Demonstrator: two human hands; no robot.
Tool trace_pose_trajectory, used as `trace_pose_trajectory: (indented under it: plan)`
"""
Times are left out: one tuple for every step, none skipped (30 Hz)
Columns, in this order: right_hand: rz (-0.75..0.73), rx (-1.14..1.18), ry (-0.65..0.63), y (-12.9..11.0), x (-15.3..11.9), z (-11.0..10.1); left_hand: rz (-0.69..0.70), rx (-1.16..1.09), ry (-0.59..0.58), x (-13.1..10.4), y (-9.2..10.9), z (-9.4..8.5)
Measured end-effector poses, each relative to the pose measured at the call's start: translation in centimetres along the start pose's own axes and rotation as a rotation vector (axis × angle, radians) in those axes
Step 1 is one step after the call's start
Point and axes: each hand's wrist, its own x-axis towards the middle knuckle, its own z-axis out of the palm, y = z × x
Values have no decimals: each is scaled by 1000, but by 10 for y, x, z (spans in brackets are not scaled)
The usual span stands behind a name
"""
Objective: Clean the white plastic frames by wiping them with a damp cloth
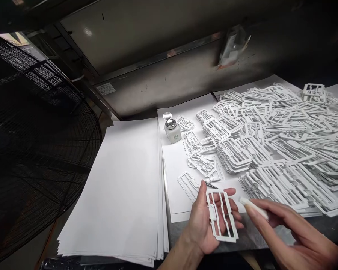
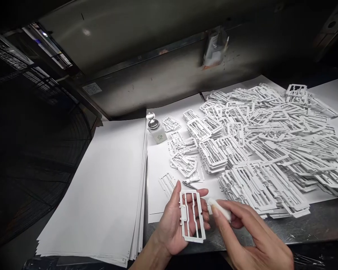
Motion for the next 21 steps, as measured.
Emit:
trace_pose_trajectory:
  plan:
    - [-56, 9, -28, -5, 5, 4, -8, 4, 27, 0, -1, 1]
    - [-117, 31, -65, -10, 10, 9, -12, 9, 65, -1, -3, 3]
    - [-170, 56, -105, -14, 15, 13, -6, 16, 108, -1, -4, 4]
    - [-210, 74, -156, -16, 19, 17, 15, 25, 153, -2, -6, 5]
    - [-238, 78, -200, -17, 22, 19, 43, 41, 189, -3, -7, 6]
    - [-257, 60, -225, -17, 24, 19, 70, 66, 206, -3, -8, 6]
    - [-258, 22, -228, -15, 26, 18, 88, 96, 205, -4, -8, 5]
    - [-250, -21, -216, -11, 26, 15, 92, 123, 190, -3, -8, 4]
    - [-229, -53, -196, -8, 26, 12, 87, 140, 170, -3, -7, 3]
    - [-201, -67, -174, -4, 25, 8, 79, 148, 152, -2, -5, 1]
    - [-175, -64, -160, -1, 23, 5, 80, 144, 140, 0, -3, -1]
    - [-156, -45, -159, 1, 20, 2, 87, 130, 139, 1, -1, -2]
    - [-146, -14, -172, 2, 16, 1, 91, 111, 143, 2, 0, -2]
    - [-133, 36, -202, 1, 12, -1, 91, 93, 142, 2, 1, -1]
    - [-111, 96, -251, -1, 6, -2, 86, 73, 146, 2, 1, 2]
    - [-83, 154, -304, -5, 0, -3, 81, 54, 157, 1, 0, 5]
    - [-36, 222, -362, -8, -6, -4, 80, 40, 172, 0, -1, 9]
    - [5, 243, -405, -11, -12, -5, 92, 31, 213, -2, -2, 13]
    - [43, 237, -426, -13, -18, -6, 116, 37, 264, -2, -3, 16]
    - [82, 220, -441, -13, -24, -8, 135, 52, 312, -2, -3, 19]
    - [124, 194, -443, -10, -30, -10, 133, 76, 346, -1, -3, 20]
